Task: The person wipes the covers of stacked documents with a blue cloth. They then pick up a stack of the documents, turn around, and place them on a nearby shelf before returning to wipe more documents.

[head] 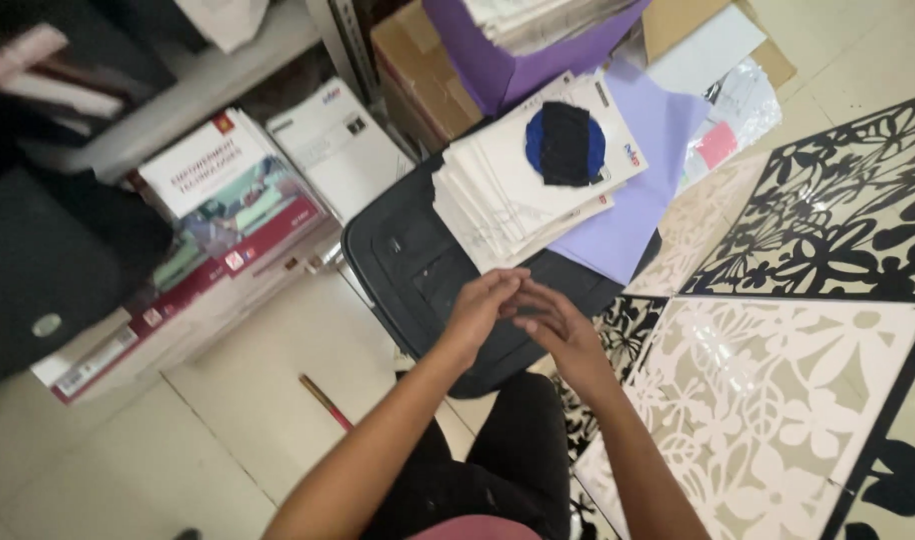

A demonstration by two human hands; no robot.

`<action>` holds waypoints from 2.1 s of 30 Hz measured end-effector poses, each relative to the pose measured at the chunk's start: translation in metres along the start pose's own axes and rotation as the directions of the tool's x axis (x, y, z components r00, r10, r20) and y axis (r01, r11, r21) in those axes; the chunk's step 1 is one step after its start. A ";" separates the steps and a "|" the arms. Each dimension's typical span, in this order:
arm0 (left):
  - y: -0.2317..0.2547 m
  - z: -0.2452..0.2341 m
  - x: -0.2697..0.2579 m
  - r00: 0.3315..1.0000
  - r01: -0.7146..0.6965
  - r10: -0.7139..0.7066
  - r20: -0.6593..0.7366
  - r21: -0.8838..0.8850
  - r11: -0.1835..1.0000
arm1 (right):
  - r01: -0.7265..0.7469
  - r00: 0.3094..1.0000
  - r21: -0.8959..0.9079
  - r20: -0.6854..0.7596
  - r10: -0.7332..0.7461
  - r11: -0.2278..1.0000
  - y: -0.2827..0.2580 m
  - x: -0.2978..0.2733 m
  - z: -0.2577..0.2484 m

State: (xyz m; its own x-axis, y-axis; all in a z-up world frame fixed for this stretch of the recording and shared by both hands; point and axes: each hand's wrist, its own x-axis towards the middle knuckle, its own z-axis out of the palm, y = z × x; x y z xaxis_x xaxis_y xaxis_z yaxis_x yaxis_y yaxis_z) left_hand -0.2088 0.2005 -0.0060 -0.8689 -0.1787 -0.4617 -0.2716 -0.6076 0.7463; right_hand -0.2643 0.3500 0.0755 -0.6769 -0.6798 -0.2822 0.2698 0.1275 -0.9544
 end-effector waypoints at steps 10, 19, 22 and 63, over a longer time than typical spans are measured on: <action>-0.009 -0.031 0.075 0.905 0.006 -0.075 -0.419 -0.163 0.987 | -0.131 0.839 -0.227 -0.543 -0.014 0.965 0.163 -0.064 -0.287; -0.068 -0.038 0.279 0.645 -0.025 0.212 -0.735 0.256 0.966 | 0.200 0.843 -0.933 0.008 -0.538 0.300 0.136 0.330 -0.174; -0.021 -0.004 0.288 0.577 0.221 0.305 -0.758 0.504 0.835 | -0.106 0.963 -0.986 -0.135 -0.234 0.129 0.126 0.379 -0.166; -0.074 0.002 0.267 0.407 0.363 -0.144 -0.902 0.015 0.932 | -0.060 0.860 -0.858 -0.303 -0.410 0.510 0.178 0.451 -0.322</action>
State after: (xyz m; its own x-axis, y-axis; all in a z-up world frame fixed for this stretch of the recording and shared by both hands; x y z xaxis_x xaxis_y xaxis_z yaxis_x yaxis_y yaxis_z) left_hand -0.4214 0.1991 -0.1832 0.0583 -0.6830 -0.7281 -0.5751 -0.6191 0.5348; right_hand -0.7417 0.2987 -0.2529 -0.9005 -0.4181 0.1192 -0.4100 0.7254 -0.5529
